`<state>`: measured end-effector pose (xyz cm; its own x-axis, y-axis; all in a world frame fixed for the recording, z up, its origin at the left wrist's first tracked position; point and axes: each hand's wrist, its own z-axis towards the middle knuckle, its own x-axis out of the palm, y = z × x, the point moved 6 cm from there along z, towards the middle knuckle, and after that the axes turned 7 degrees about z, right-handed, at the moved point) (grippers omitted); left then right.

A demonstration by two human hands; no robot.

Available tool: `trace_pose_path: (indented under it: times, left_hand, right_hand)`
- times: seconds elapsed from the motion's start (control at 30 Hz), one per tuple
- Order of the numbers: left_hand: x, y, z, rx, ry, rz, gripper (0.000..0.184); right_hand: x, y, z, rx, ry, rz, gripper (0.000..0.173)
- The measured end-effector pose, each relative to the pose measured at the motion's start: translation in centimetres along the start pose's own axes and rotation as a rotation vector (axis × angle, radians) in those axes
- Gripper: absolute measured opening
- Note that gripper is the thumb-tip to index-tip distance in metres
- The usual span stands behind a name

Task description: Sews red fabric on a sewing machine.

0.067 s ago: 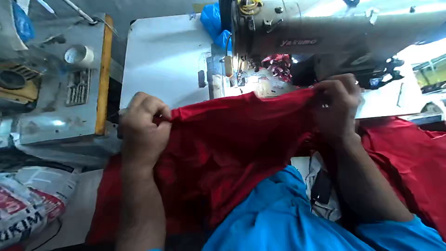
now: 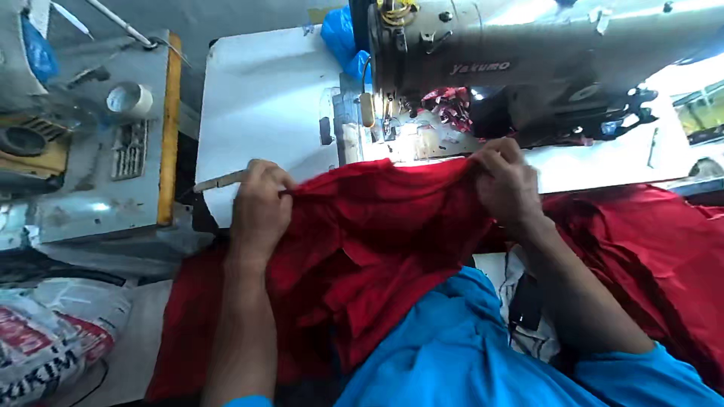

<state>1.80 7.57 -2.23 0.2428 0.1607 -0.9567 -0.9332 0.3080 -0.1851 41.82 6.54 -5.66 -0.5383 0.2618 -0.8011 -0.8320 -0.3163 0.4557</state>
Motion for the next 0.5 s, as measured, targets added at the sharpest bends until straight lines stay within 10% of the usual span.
trace_pose_path:
  times: [0.23, 0.5]
  left_hand:
    - [4.6, 1.5, 0.0, -0.067, 0.1, -0.021, 0.026]
    - [6.7, -5.4, 3.9, 0.099, -0.008, -0.139, 0.029]
  right_hand:
    - [0.8, -1.6, -1.8, 0.011, -0.077, 0.233, 0.033]
    - [-0.7, -3.5, -1.3, 0.301, -0.001, 0.257, 0.034]
